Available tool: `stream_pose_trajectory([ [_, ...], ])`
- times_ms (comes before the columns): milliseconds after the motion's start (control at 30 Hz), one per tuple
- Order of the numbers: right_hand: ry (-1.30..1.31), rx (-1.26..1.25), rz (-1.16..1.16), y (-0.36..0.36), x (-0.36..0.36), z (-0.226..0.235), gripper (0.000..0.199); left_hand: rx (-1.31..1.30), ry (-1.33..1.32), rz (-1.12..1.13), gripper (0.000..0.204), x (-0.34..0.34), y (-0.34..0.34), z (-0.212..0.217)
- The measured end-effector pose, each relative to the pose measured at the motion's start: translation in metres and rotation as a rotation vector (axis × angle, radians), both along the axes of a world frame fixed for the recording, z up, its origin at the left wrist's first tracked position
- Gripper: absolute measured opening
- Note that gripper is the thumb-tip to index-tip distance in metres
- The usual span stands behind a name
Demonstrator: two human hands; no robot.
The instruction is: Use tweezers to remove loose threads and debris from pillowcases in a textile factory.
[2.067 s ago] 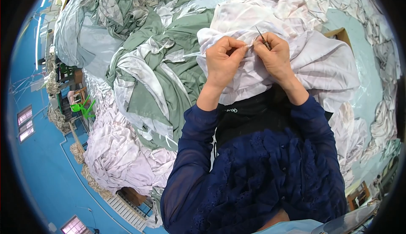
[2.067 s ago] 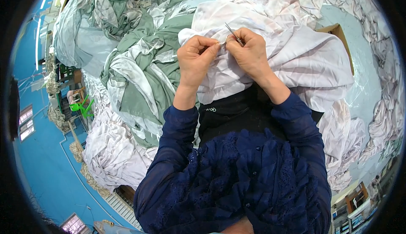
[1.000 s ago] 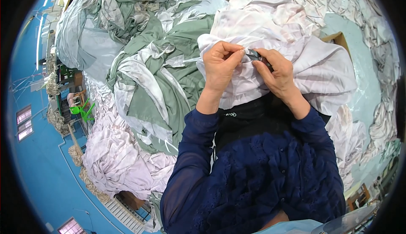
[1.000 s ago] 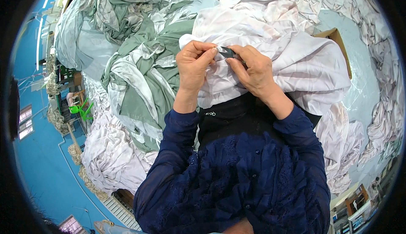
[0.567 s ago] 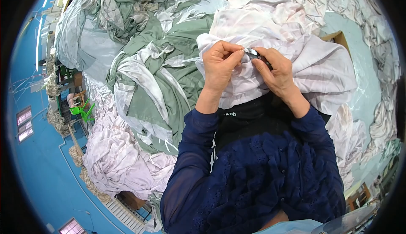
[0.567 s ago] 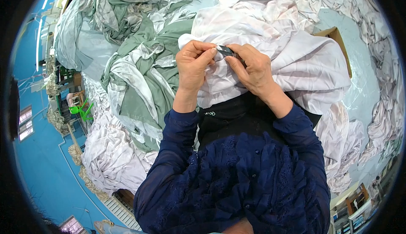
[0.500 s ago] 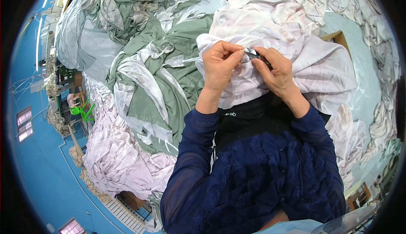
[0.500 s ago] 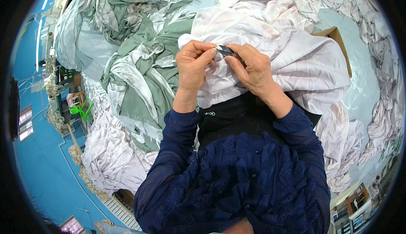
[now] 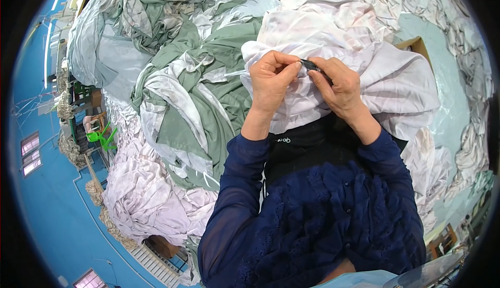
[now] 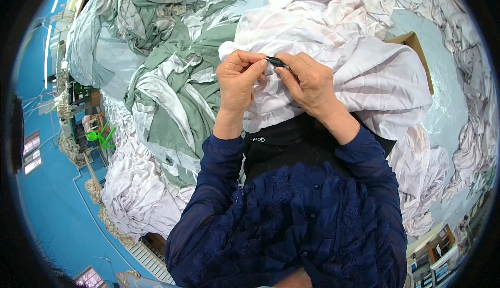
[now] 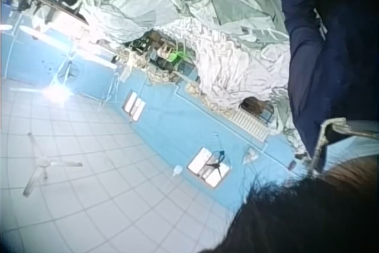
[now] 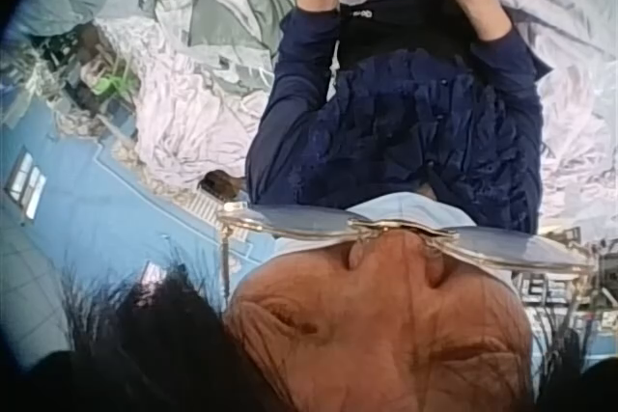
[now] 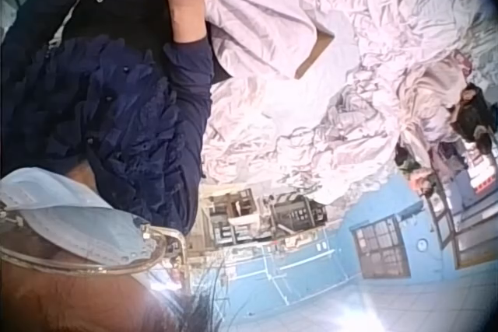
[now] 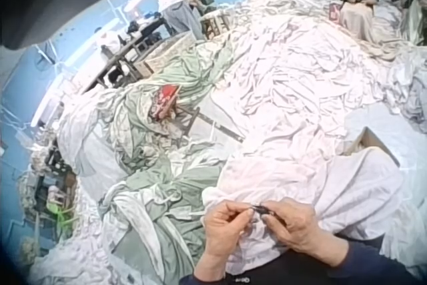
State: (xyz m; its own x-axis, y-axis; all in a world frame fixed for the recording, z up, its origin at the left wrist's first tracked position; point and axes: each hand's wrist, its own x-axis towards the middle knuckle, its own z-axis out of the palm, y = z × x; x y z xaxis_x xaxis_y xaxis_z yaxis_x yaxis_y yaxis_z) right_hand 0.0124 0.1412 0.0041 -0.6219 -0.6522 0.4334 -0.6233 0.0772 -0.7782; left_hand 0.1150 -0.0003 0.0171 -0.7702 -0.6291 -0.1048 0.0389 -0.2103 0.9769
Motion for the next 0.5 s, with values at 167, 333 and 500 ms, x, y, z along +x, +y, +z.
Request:
stream_pose_trajectory([
  [167, -0.018, -0.015, 0.019, 0.001, 0.0, -0.001, 0.024, -0.008, 0.0, -0.003, 0.005, 0.0, 0.0, 0.0],
  [333, -0.138, -0.044, 0.012, 0.002, -0.001, -0.006, 0.02, -0.011, -0.001, 0.001, 0.005, 0.0, 0.001, 0.001],
  [500, -0.546, -0.099, -0.028, 0.008, -0.013, -0.005, 0.021, -0.291, -0.013, 0.073, 0.007, 0.006, -0.005, 0.005],
])
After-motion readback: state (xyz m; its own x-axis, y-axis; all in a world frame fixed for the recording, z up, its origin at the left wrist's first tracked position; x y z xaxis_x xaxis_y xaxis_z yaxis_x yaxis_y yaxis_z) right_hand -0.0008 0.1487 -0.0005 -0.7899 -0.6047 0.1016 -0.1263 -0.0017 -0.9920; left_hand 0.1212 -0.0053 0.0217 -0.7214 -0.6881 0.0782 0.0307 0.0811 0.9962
